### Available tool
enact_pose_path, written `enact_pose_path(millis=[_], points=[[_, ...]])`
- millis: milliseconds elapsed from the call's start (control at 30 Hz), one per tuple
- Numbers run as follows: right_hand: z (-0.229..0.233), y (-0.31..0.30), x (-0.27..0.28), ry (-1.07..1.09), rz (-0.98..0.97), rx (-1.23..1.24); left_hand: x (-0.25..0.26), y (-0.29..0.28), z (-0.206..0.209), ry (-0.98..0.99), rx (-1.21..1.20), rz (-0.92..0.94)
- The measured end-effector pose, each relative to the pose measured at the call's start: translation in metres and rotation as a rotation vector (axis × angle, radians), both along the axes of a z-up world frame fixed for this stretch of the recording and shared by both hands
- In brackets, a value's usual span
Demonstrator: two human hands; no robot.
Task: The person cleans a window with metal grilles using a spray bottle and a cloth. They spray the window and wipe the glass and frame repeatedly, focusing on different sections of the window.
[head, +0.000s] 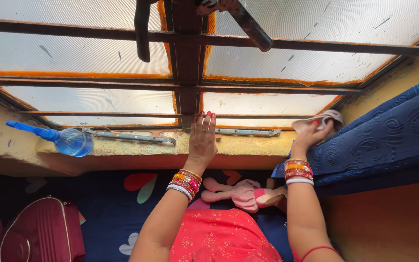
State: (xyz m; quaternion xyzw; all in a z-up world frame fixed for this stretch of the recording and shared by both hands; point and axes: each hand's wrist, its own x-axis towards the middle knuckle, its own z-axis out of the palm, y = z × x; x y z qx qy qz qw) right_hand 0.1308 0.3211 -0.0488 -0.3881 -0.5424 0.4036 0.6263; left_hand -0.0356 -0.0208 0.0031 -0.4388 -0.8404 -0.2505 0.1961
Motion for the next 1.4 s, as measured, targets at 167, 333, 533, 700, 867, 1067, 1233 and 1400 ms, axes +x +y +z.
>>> enact_pose_path(millis=[167, 333, 533, 700, 867, 1067, 1233, 1400], points=[[0.007, -0.034, -0.053, 0.185, 0.122, -0.138, 0.002, 0.002, 0.002, -0.021, -0.020, 0.013], [-0.007, -0.099, -0.112, 0.064, 0.032, -0.146, 0.000, -0.001, 0.003, -0.013, -0.026, 0.009], [-0.017, -0.182, -0.154, -0.174, 0.002, 0.009, -0.004, -0.012, 0.014, -0.063, -0.035, -0.044], [-0.015, -0.243, -0.184, -0.149, 0.116, 0.000, -0.017, -0.033, 0.030, -0.367, 0.154, -0.143], [-0.024, -0.297, -0.211, -0.168, 0.200, 0.004, -0.014, -0.066, 0.028, -0.691, 0.504, -0.059], [-0.023, -0.312, -0.198, -0.107, 0.345, -0.073, -0.014, -0.082, 0.018, -0.592, 0.634, 0.044], [-0.015, -0.275, -0.133, 0.305, 0.422, -0.411, -0.011, -0.068, 0.035, -0.375, 0.400, -0.110], [0.002, -0.166, -0.095, 0.595, 0.285, -0.657, -0.017, -0.059, 0.032, -0.283, 0.184, -0.080]])
